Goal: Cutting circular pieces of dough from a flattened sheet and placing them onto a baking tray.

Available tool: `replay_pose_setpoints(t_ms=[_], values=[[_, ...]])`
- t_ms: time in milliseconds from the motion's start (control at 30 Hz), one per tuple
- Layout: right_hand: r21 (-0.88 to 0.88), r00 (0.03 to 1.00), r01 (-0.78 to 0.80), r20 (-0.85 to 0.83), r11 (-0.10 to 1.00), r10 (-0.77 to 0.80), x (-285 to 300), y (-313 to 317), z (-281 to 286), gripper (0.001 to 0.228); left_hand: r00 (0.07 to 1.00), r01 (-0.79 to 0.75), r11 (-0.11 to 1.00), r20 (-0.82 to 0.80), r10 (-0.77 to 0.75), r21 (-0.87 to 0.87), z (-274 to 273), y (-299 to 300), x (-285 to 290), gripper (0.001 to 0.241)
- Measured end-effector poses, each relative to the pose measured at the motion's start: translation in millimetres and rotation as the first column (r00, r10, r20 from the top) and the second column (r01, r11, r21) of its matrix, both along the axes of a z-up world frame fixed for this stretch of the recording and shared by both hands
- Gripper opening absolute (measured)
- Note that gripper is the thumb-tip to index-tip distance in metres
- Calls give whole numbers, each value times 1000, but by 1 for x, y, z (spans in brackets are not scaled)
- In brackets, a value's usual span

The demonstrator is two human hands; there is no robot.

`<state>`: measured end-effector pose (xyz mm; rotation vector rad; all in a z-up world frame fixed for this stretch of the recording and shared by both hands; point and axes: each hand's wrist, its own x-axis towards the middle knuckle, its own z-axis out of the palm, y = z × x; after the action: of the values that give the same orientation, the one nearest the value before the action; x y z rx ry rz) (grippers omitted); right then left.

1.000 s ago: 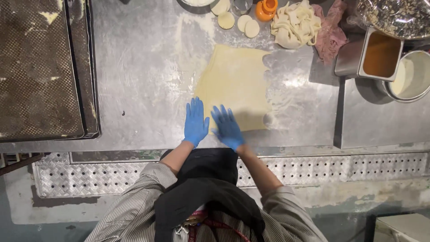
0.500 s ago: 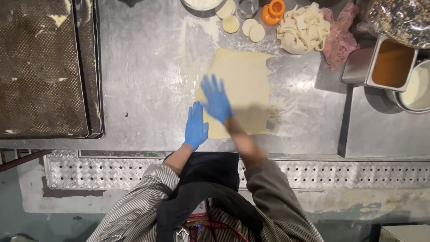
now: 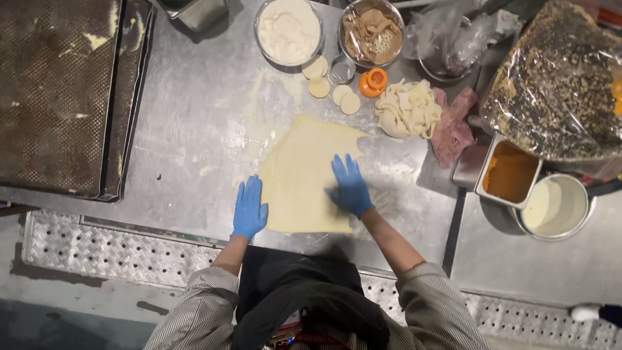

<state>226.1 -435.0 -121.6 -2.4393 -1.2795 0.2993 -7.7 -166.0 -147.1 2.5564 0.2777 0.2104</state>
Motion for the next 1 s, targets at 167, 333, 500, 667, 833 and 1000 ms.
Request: replay_pose_setpoints(t_ms=[167,333,500,667,833,1000], values=[[176,980,10,196,984,-45,143,88,3,76,990,-141,989,0,141,41,1,-4,-2,73],[31,949,249,190,968,-250,241,140,-43,32,977,-207,978,-46,207,11,11,-6,2,74],[300,956,260,57,918,-289,220,126,22,13,961,-271,962,-65,270,-14,11,-10,35,88],[499,824,567,-322,656,-467,152,55,76,12,977,-151,980,-130,168,132,5,-41,133,94],[482,768,619,-203,620,-608,109,-11,58,12,977,194,977,-108,-184,90,27,-93,233,93],[456,768,607,-126,651,-627,85,-5,49,13,825,562,806,55,-563,-186,-61,-133,202,75]])
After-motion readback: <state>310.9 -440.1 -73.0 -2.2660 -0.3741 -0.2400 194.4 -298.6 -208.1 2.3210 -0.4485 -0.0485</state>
